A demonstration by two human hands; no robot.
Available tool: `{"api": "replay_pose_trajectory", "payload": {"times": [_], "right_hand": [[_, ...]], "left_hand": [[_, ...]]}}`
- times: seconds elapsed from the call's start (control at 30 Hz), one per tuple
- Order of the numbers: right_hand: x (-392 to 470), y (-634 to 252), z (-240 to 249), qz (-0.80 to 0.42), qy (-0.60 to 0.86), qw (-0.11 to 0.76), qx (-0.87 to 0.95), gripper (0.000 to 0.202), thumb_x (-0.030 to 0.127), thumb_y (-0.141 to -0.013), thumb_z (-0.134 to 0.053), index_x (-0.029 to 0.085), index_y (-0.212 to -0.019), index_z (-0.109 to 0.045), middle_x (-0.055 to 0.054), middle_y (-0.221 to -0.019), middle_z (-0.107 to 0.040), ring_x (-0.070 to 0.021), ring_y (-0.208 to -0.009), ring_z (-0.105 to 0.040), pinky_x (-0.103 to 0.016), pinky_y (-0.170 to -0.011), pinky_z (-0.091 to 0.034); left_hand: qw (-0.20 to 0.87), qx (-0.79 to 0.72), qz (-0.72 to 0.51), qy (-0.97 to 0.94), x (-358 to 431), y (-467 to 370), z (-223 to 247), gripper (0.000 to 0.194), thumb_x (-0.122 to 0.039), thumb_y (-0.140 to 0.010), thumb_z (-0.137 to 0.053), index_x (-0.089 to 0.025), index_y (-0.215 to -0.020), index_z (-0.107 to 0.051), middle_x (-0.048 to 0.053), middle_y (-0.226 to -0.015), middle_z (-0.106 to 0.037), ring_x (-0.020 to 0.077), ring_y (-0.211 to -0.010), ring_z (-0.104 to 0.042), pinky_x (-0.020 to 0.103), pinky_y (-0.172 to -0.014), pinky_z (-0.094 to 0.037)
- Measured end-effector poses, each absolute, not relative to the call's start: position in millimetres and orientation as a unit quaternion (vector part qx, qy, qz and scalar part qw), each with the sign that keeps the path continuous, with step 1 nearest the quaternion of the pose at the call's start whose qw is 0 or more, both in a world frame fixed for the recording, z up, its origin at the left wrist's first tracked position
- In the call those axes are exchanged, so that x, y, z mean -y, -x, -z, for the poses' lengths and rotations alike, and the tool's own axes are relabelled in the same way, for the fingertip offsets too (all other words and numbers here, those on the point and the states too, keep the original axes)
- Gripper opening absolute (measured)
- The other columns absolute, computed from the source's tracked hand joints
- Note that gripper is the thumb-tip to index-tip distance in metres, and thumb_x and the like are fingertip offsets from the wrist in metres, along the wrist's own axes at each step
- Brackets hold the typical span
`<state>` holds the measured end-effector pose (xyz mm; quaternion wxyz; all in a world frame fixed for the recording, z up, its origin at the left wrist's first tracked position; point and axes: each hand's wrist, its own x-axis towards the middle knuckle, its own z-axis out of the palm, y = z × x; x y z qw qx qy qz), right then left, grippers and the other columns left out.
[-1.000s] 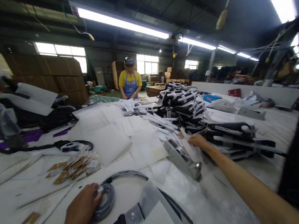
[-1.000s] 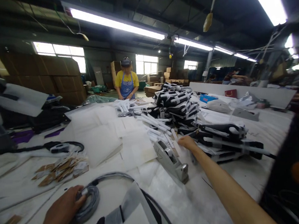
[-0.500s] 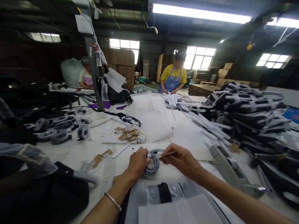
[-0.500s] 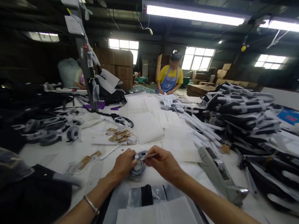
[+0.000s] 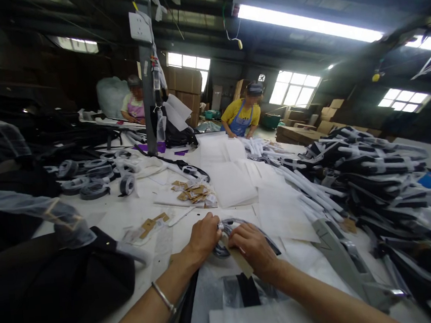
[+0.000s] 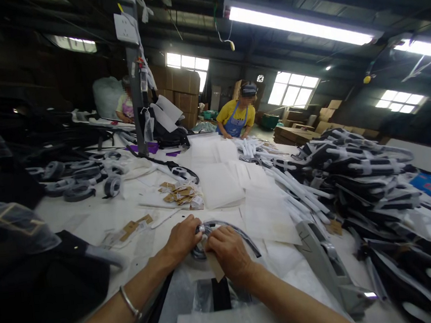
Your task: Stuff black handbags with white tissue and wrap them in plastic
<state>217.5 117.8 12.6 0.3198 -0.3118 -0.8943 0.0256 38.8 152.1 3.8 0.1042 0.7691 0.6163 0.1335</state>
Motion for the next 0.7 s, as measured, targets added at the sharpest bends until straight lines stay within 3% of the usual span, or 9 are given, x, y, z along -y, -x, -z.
{"api": "replay_pose_trajectory", "payload": {"times": [0.23,0.43,0.6,0.7], "right_hand": [[-137,-204,0,0.041,0.4,0.344,0.849,0.017,0.005,-0.076,-0.065,0.022,-0.074,-0.059,-0.009,-0.115,-0.064,-0.0279,-0.108,-0.055,-0.043,-0.091,-0.044],[-156,-203,9,0.06,0.351,0.305,0.883,0.022,0.001,-0.08,-0.05,0.023,-0.082,-0.051,-0.005,-0.09,-0.066,-0.022,-0.085,-0.061,-0.044,-0.098,-0.046],[-157,-206,12,0.094,0.313,0.336,0.884,0.026,-0.001,-0.078,-0.043,0.022,-0.087,-0.05,-0.006,-0.088,-0.064,-0.0217,-0.083,-0.059,-0.043,-0.101,-0.045],[-158,-205,11,0.093,0.305,0.341,0.884,0.028,0.0,-0.076,-0.045,0.021,-0.094,-0.052,-0.006,-0.092,-0.064,-0.0229,-0.088,-0.059,-0.046,-0.102,-0.044]], "left_hand": [[0.138,-0.602,-0.157,-0.771,-143,-44,-13,0.018,-0.025,-0.086,-0.054,-0.021,-0.102,-0.062,0.008,-0.11,-0.061,0.0235,-0.097,-0.064,0.032,-0.08,-0.047],[0.212,-0.585,-0.208,-0.754,-145,-38,-20,0.021,-0.025,-0.083,-0.058,-0.022,-0.103,-0.064,0.007,-0.111,-0.064,0.0232,-0.102,-0.062,0.032,-0.086,-0.045],[0.327,-0.591,-0.245,-0.696,-170,-22,-11,0.029,-0.034,-0.097,-0.043,-0.015,-0.105,-0.063,0.007,-0.095,-0.067,0.022,-0.093,-0.064,0.035,-0.083,-0.048],[0.424,-0.569,-0.238,-0.664,-183,-20,7,0.031,-0.04,-0.096,-0.051,-0.013,-0.104,-0.063,0.006,-0.099,-0.066,0.0203,-0.089,-0.064,0.038,-0.08,-0.053]]}}
